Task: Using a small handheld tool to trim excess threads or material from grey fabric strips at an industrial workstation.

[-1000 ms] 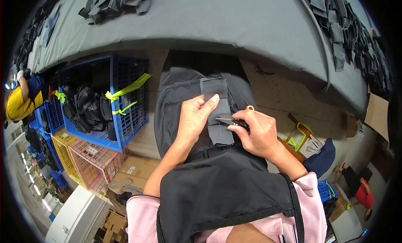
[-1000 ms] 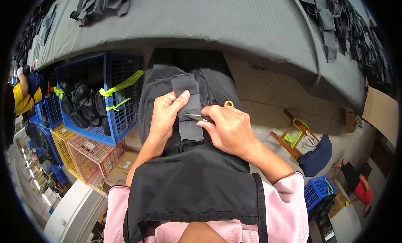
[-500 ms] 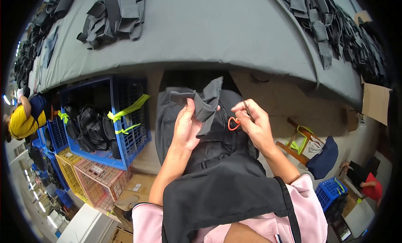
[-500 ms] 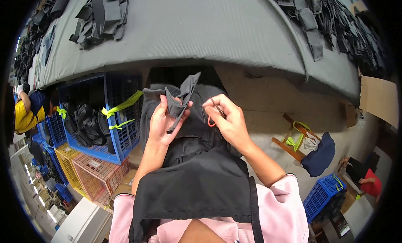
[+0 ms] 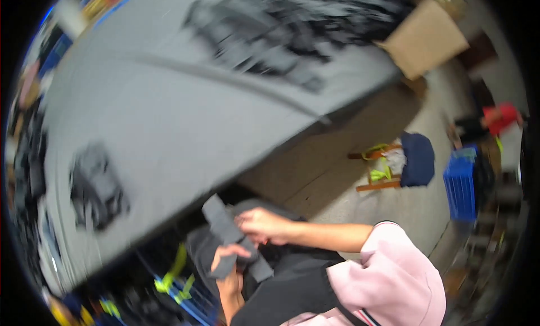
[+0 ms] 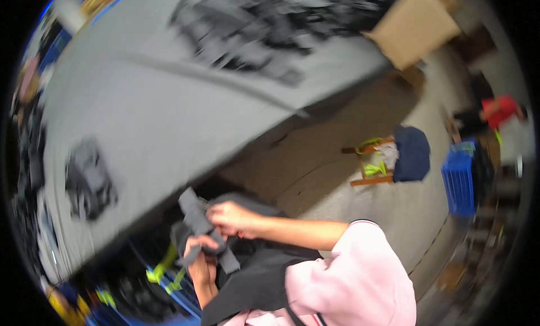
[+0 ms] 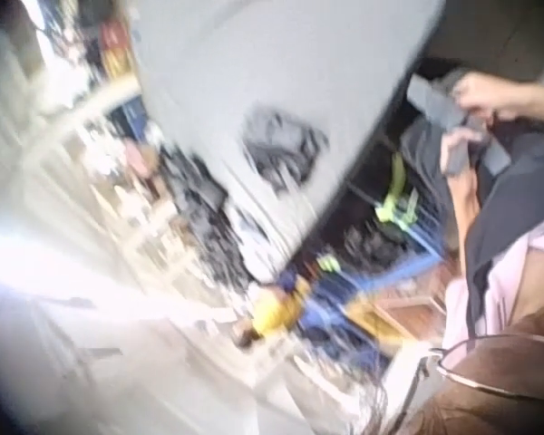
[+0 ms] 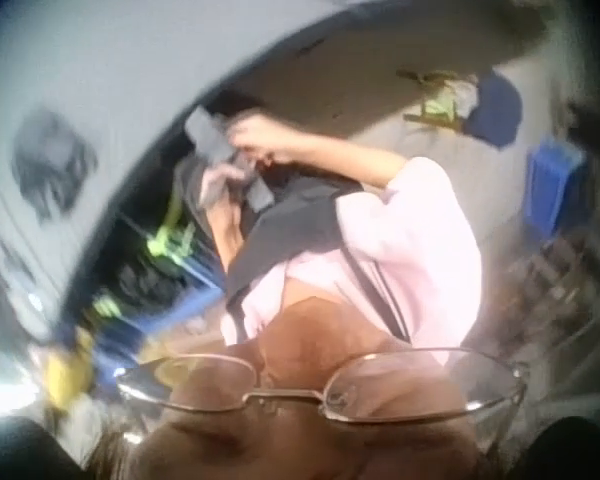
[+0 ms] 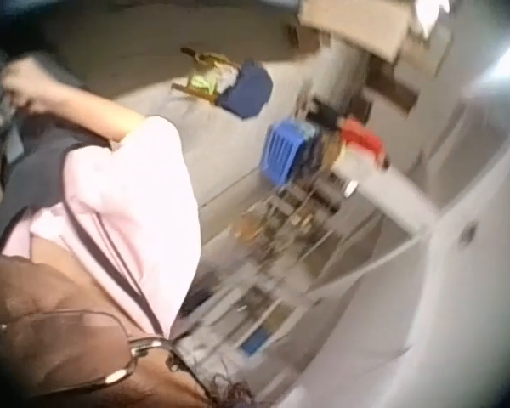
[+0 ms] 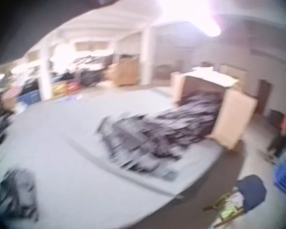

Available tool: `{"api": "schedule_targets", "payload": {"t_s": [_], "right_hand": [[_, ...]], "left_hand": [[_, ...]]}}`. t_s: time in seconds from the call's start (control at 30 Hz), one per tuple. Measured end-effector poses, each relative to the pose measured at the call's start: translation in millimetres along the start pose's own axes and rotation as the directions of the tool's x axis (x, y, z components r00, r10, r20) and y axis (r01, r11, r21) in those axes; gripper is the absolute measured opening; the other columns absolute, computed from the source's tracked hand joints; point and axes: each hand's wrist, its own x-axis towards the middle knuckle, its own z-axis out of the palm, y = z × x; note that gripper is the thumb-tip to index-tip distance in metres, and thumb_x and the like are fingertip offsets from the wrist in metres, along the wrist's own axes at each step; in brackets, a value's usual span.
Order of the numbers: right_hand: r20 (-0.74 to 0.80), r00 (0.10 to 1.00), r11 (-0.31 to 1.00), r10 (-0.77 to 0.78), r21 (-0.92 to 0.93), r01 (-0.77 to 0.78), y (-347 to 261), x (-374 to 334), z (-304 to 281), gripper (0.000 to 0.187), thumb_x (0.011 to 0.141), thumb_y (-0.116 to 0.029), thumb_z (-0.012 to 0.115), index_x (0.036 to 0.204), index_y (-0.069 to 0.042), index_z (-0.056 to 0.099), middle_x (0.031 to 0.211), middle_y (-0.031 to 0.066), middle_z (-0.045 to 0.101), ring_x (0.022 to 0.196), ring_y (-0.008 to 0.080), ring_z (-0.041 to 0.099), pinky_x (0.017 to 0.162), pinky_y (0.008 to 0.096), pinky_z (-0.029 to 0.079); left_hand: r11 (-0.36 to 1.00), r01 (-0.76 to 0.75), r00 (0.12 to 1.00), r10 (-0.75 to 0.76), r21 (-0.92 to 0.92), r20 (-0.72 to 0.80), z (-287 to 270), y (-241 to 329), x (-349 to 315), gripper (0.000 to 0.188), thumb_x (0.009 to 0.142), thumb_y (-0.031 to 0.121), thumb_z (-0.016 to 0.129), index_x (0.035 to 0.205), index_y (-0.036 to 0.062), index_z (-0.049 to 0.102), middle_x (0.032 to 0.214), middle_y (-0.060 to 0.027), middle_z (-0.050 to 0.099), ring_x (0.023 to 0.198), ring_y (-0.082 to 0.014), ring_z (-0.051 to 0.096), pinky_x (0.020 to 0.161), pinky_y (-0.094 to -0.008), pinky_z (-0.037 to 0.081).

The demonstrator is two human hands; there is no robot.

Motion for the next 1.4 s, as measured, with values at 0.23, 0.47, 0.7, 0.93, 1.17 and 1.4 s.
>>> {"api": "schedule_targets", "payload": {"t_s": [0.23,0.47,0.7,0.93,1.17,1.4], "right_hand": [[-0.199,0.908,0.924,-0.368,0.03,0.381,-25.5,-50.6,-13.8,0.02,0.092,-0.023,0.048,0.093,-0.005,0.057,0.061,-0.0028,0.051,0.039,0.0022,0.036,0.037,0.0189,0.032],[-0.441,0.724,0.833,-0.53,-0.115,0.54,-25.6,-73.0,-11.8,0.023,0.09,-0.027,0.052,0.088,-0.005,0.059,0.064,-0.0039,0.051,0.053,0.003,0.038,0.046,0.0215,0.03],[-0.383,0.662,0.758,-0.644,-0.435,0.486,-56.3,-77.7,0.3,0.012,0.075,-0.007,0.049,0.078,0.002,0.055,0.062,0.001,0.053,0.05,0.0076,0.044,0.045,0.0242,0.036],[-0.449,0.613,0.759,-0.65,-0.351,0.548,-68.9,-87.3,-1.3,0.007,0.078,-0.003,0.05,0.081,0.0,0.055,0.066,0.0005,0.052,0.055,0.0045,0.048,0.04,0.0211,0.039],[-0.322,0.397,0.415,-0.859,-0.894,0.172,-73.9,-101.9,-52.7,0.011,0.073,-0.005,0.057,0.082,0.001,0.058,0.068,0.012,0.061,0.058,0.0183,0.057,0.058,0.0296,0.046],[-0.105,0.227,0.177,-0.968,-0.93,0.323,-79.4,-115.3,-32.4,0.017,0.07,-0.008,0.057,0.083,0.003,0.058,0.069,0.0194,0.059,0.062,0.0318,0.059,0.057,0.0371,0.045]], "left_hand": [[0.966,-0.085,0.948,0.003,0.243,0.318,41.2,17.5,41.1,0.032,0.092,0.036,0.05,0.084,0.0067,0.041,0.079,-0.0085,0.05,0.073,-0.0136,0.045,0.072,-0.0267,0.039],[0.954,-0.185,0.77,-0.009,0.237,0.638,25.2,11.9,72.4,0.04,0.084,0.033,0.056,0.109,0.0046,0.042,0.103,-0.0137,0.046,0.094,-0.0203,0.045,0.085,-0.0328,0.038],[0.748,-0.453,0.692,-0.049,0.486,0.72,17.1,11.2,81.5,0.085,0.068,0.042,0.068,0.134,0.0035,0.031,0.136,-0.021,0.031,0.122,-0.0303,0.037,0.102,-0.0404,0.031],[0.581,-0.627,0.772,0.377,0.519,0.511,75.8,46.2,64.2,0.048,0.087,0.022,0.05,0.126,-0.0036,0.041,0.132,-0.0239,0.042,0.118,-0.0371,0.044,0.092,-0.0449,0.04],[0.893,-0.187,0.975,0.119,0.41,0.185,35.3,35.7,76.7,0.04,0.098,0.02,0.038,0.131,-0.0024,0.034,0.11,-0.0276,0.056,0.078,-0.0288,0.062,0.066,-0.0318,0.054],[0.852,-0.093,0.973,-0.032,0.516,0.229,11.9,20.7,70.2,0.046,0.097,0.035,0.04,0.123,-0.0032,0.046,0.103,-0.0213,0.062,0.087,-0.0261,0.061,0.081,-0.0348,0.049]]}}
